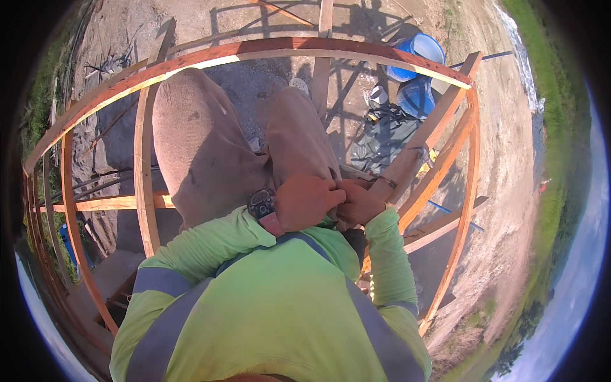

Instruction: The person is nailing wooden planks to a curved roof frame using a hammer.

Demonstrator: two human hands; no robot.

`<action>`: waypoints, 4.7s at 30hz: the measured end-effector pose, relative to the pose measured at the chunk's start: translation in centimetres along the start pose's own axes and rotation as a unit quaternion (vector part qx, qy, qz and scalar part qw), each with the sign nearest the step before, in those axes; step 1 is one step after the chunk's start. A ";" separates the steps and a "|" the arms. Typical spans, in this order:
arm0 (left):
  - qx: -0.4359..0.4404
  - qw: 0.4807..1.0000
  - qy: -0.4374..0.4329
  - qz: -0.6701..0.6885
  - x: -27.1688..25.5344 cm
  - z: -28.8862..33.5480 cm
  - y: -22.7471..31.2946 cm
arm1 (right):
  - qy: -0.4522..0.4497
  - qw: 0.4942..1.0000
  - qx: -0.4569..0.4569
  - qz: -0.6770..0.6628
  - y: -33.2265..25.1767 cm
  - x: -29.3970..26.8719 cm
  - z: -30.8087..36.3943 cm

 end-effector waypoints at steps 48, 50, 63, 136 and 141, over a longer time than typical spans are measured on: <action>-0.015 0.988 0.147 0.037 2.9 1.3 -3.0 | 0.313 0.918 -0.102 0.222 0.8 -2.6 -2.9; 0.013 0.988 0.149 0.045 2.6 1.6 -3.6 | 0.332 0.917 -0.090 0.200 2.2 -2.4 -3.2; -0.054 0.997 0.062 0.007 -1.7 4.3 -6.3 | 0.262 0.919 -0.107 0.273 -5.5 1.5 -1.2; -0.105 0.680 0.333 0.645 -10.6 13.5 -7.8 | 0.255 0.718 0.306 0.571 23.6 -25.9 3.2; -0.099 0.483 0.634 0.596 -11.9 27.5 -10.7 | 0.262 0.763 0.265 0.528 20.8 -31.5 -0.4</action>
Point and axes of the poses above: each hand's wrist, its own z-axis away from the middle knuckle, its own x-axis out of the palm, y = z × x, the point moved 9 cm from there along -z, towards the middle knuckle, and after that the axes turned 5 degrees about -z, right-handed, at the moved point
